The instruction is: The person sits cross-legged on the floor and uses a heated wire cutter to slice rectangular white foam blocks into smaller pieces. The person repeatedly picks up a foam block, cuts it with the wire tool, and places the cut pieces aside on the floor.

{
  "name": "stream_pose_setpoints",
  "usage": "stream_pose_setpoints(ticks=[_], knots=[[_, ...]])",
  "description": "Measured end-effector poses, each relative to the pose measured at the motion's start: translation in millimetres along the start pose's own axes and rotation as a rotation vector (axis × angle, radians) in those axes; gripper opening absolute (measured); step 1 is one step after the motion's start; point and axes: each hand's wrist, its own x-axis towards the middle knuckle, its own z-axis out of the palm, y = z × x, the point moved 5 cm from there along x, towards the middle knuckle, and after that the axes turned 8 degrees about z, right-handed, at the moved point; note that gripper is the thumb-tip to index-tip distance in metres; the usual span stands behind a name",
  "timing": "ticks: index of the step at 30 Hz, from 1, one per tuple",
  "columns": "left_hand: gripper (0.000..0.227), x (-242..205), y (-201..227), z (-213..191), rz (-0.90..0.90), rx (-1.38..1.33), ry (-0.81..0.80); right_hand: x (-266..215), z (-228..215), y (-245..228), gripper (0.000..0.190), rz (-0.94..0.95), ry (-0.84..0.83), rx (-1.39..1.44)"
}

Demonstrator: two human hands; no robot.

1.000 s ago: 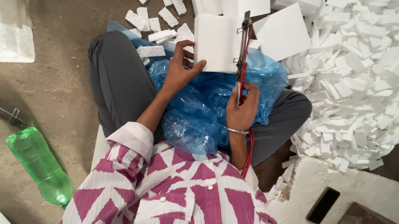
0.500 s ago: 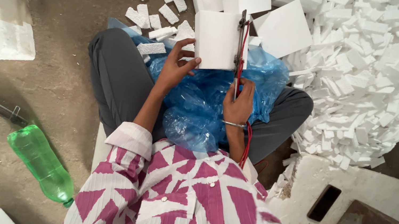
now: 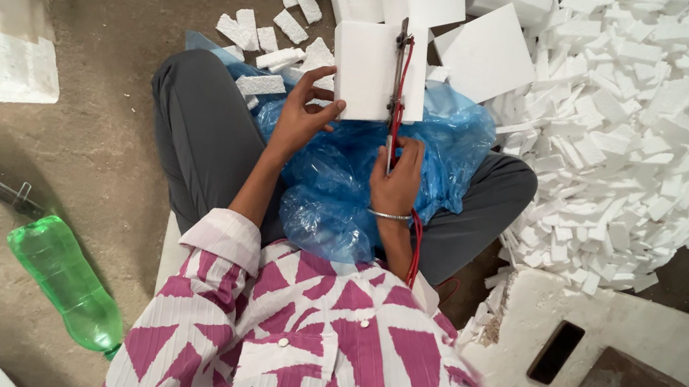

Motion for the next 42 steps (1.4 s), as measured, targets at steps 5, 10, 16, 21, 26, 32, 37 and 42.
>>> stream_pose_setpoints(ticks=[5,10,16,21,26,32,37,42], knots=[[0.063,2,-6,0,0.021,-0.010,0.005,-2,5,-5,0.025,0.041,-0.041,0.012],[0.062,2,-10,-1,0.019,-0.018,0.003,-4,7,-13,0.025,0.031,-0.054,0.028],[0.062,3,-11,-1,0.020,-0.009,0.000,-6,12,-20,0.026,0.026,-0.080,0.038],[0.063,2,-11,0,0.015,-0.027,0.004,-8,14,-27,0.025,0.022,-0.091,0.038],[0.062,3,-14,0,0.006,-0.006,0.009,-9,18,-26,0.023,0.104,-0.138,0.032],[0.059,7,-26,2,-0.029,-0.012,0.049,-13,17,-32,0.024,0.017,-0.073,0.020],[0.058,7,-32,0,-0.056,0.026,0.093,-16,14,-37,0.023,0.047,-0.036,0.076],[0.058,5,-33,2,-0.043,0.026,0.132,-18,-2,-40,0.018,0.037,-0.006,0.171]])
